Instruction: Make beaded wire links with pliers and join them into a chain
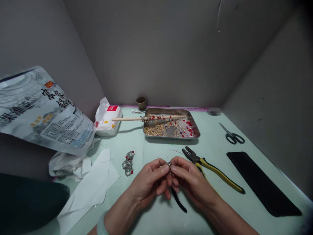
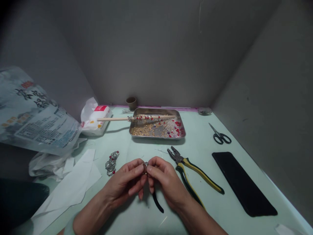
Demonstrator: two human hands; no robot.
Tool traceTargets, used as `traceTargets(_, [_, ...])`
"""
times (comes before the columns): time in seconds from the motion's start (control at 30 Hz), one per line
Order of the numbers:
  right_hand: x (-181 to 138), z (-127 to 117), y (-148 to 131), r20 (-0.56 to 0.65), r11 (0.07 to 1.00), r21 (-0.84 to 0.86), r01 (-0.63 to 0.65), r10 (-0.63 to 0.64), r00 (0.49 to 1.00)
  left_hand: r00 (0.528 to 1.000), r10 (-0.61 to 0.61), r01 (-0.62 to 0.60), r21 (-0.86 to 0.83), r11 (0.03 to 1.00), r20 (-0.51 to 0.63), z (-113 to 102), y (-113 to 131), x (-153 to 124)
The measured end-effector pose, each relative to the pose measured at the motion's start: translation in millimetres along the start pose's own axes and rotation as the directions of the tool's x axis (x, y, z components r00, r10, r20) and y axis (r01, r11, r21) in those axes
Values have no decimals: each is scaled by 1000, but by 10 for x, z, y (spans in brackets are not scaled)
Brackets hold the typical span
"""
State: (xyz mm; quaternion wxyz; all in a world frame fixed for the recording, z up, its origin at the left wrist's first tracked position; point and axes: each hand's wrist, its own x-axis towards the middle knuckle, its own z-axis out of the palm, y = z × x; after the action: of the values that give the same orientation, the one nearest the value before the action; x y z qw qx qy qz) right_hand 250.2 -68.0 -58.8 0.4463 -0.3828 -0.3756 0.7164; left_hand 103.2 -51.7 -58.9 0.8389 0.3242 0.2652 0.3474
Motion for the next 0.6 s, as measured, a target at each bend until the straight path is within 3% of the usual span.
traceTargets(0.17, [14, 9, 24, 54, 998, 60, -7, 4, 999, 999, 30, -26, 137, 990, -23, 19, 4, 3])
traceTargets(0.37, [14, -22, 16, -57, 984, -173, 52, -62, 996, 978, 115, -38, 391, 919, -176, 28, 71, 33])
traceTargets(0.53, [29, -13, -48, -110, 935, -350, 50, -94, 989, 978, 108, -43, 330, 943, -179, -8, 87, 22])
traceTargets(0.6, [8, -36, -81, -126, 862, -498, 91, -176, 976, 979, 109, -61, 263, 963, -172, -36, 87, 14])
